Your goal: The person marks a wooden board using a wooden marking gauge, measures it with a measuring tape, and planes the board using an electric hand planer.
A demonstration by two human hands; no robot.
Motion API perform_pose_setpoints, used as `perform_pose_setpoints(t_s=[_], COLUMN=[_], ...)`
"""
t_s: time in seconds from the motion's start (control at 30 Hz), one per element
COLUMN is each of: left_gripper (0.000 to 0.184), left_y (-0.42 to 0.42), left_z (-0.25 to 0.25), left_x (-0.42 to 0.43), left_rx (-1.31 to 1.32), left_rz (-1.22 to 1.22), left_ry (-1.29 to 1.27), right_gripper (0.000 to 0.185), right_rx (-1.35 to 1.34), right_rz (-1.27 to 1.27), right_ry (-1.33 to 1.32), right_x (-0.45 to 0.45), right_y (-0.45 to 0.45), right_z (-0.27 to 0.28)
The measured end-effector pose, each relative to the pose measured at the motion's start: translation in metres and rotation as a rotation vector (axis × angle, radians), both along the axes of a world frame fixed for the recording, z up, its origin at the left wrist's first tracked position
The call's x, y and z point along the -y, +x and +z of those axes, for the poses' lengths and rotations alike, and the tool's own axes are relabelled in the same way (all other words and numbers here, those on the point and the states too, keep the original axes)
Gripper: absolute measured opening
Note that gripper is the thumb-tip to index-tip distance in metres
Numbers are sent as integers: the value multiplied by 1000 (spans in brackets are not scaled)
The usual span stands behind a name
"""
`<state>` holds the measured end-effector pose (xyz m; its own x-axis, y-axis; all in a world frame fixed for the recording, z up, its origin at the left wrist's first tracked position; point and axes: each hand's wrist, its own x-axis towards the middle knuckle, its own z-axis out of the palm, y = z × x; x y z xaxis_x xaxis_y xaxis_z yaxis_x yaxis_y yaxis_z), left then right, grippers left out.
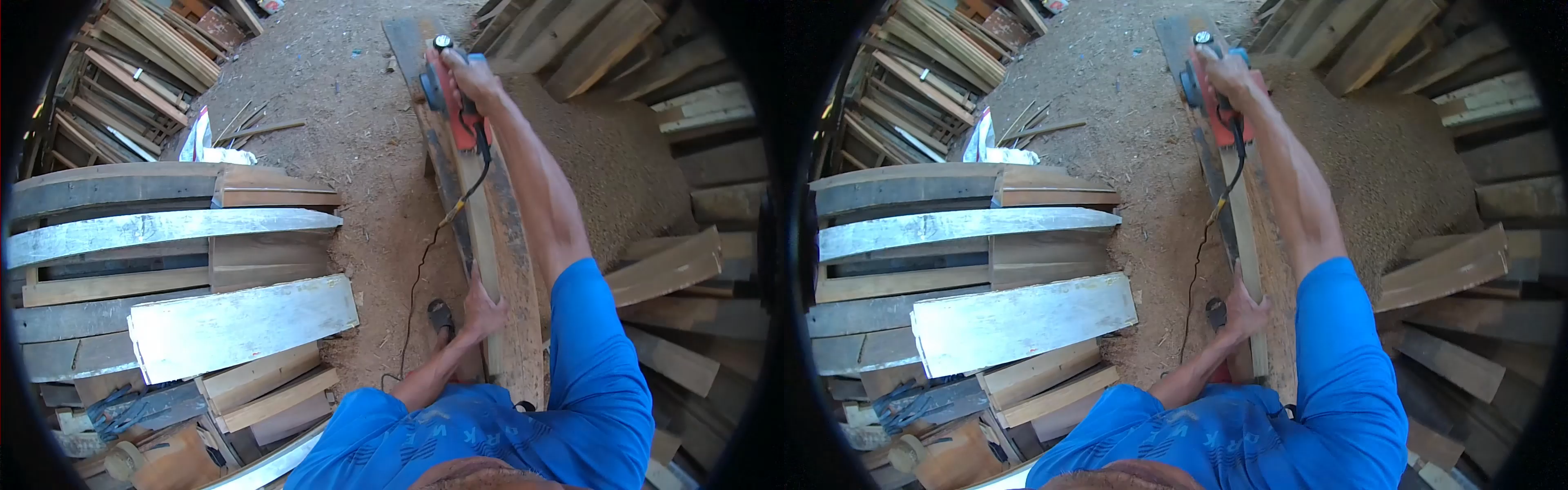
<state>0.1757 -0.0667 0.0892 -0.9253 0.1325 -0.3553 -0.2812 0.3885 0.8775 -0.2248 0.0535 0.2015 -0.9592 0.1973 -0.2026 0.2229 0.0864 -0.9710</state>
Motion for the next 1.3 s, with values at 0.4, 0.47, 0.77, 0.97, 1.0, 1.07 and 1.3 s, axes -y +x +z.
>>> perform_pose_setpoints(t_s=[0.4,0.47,0.77,0.97,1.0,1.07,1.3], left_gripper=[63,64,66,64,63,63,70], left_y=[147,186,228,226,227,211,152], left_z=[-3,-6,-63,-59,-61,-41,-37], left_x=[90,113,169,170,171,160,144], left_rx=[283,240,231,158,106,139,49], left_rz=[-552,-628,-617,-589,-596,-576,-395], left_ry=[-81,-215,-347,-404,-417,-398,-210], right_gripper=[36,34,39,37,38,41,50], right_rx=[135,121,88,84,64,38,26], right_rz=[9,19,30,-13,-2,57,-95], right_ry=[-6,-13,25,106,119,76,-96], right_x=[20,22,38,44,43,35,-5], right_y=[380,454,685,612,587,529,484], right_z=[10,10,6,7,5,7,20])
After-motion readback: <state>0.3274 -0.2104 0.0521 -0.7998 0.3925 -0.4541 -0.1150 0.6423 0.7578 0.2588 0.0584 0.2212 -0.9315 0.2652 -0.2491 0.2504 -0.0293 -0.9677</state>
